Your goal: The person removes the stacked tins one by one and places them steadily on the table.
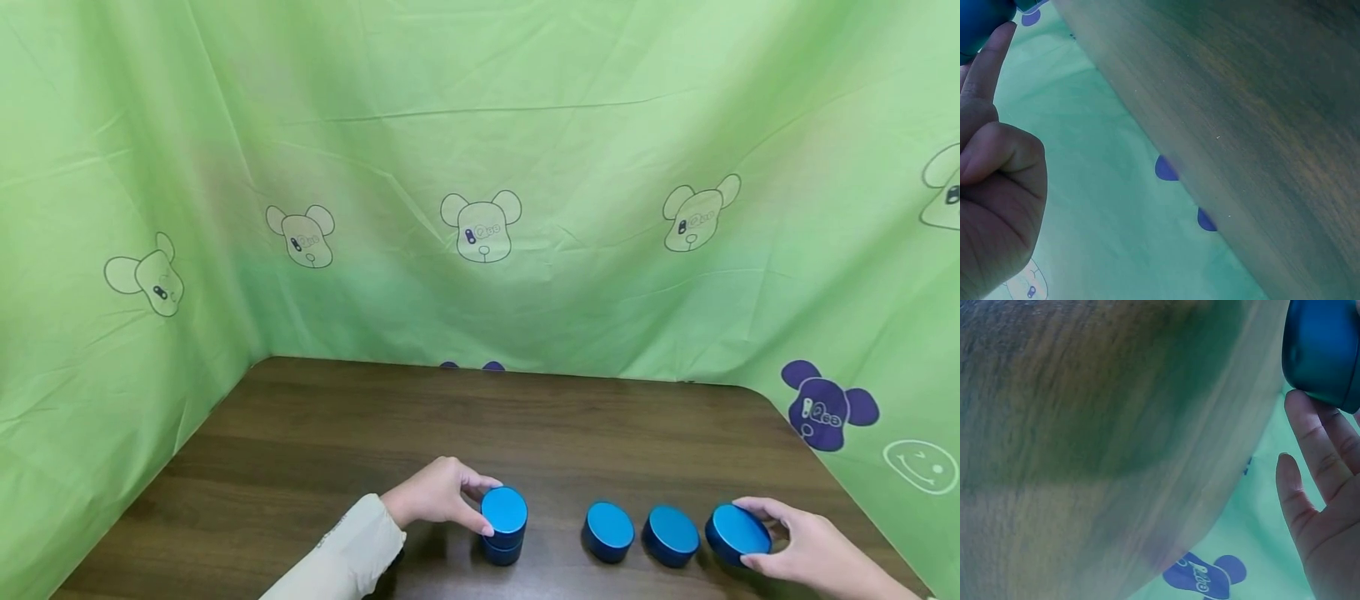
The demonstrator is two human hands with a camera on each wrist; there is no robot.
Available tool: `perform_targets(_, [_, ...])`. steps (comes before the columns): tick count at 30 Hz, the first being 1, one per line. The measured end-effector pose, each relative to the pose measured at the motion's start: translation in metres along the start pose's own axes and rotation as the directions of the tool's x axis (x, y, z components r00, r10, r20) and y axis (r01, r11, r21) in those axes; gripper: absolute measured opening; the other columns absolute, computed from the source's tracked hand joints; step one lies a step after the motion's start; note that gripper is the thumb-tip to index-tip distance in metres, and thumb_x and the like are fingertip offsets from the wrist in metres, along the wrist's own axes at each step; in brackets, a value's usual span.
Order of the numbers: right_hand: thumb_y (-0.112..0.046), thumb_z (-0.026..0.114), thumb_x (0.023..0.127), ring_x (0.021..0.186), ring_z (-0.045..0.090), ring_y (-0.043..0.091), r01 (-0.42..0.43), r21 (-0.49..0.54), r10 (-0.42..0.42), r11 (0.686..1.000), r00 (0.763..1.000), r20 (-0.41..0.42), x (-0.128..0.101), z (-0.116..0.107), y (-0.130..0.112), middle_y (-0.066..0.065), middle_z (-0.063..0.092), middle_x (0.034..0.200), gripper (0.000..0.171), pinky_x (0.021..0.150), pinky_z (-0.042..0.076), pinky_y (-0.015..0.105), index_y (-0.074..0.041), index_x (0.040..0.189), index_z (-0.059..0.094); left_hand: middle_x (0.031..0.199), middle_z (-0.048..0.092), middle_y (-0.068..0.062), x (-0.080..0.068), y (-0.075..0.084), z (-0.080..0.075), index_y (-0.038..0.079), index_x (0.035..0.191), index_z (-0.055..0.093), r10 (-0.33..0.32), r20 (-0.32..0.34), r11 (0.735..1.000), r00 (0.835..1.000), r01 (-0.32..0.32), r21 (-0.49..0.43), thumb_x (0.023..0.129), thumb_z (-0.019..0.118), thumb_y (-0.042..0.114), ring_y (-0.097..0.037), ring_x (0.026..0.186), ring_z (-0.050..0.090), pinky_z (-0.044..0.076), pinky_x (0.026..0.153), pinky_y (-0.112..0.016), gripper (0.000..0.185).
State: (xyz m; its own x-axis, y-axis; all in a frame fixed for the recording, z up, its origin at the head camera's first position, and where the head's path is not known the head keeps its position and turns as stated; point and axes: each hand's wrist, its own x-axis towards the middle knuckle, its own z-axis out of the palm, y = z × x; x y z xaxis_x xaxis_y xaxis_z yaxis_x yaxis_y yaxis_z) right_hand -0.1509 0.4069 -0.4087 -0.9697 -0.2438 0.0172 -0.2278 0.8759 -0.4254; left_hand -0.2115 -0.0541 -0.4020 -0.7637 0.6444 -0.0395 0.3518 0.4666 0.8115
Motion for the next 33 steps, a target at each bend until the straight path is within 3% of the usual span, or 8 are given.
perform_targets(13, [-0.021,0.073,0.084,0.079,0.051,-0.005,-0.071,0.061,0.067,0.996,0.996,0.067,0.004,0.005,0.007,0.02,0.063,0.104,0.056,0.064,0.048,0.023,0.013,0.123,0.05,0.1,0.073,-0.001,0.0,-0.001,0.0,0.005,0.117,0.07,0.002,0.001,1.0,1.0,-0.002,-0.017,0.072,0.084,0.013,-0.003,0.087,0.066,0.049,0.078,-0.019,0.047])
perform_targets(20, [-0.022,0.073,0.084,0.085,0.058,0.019,-0.138,0.101,0.125,0.985,0.984,0.126,0.008,0.011,0.012,0.018,0.062,0.102,0.058,0.064,0.049,0.028,0.013,0.124,0.048,0.098,0.073,-0.002,0.001,-0.001,-0.002,0.004,0.114,0.07,0.023,-0.005,1.0,1.0,-0.023,0.007,0.071,0.085,0.012,-0.002,0.085,0.065,0.049,0.077,-0.018,0.047])
perform_targets(23, [-0.023,0.072,0.085,0.086,0.058,0.022,-0.153,0.111,0.135,0.982,0.979,0.153,0.009,0.013,0.015,0.017,0.062,0.101,0.059,0.064,0.049,0.028,0.014,0.124,0.048,0.098,0.073,-0.002,0.002,-0.001,-0.002,0.004,0.115,0.07,0.03,-0.002,0.999,1.0,-0.03,0.023,0.071,0.085,0.012,-0.001,0.085,0.065,0.049,0.077,-0.017,0.047])
perform_targets(33, [-0.025,0.073,0.085,0.074,0.053,0.0,-0.104,0.044,0.098,0.994,0.986,0.132,0.007,0.017,0.023,0.018,0.062,0.105,0.059,0.062,0.047,0.024,0.014,0.121,0.049,0.098,0.073,-0.002,0.002,-0.003,-0.002,0.004,0.115,0.07,0.019,0.002,1.0,1.0,-0.019,0.004,0.071,0.085,0.011,-0.002,0.086,0.065,0.049,0.076,-0.018,0.047])
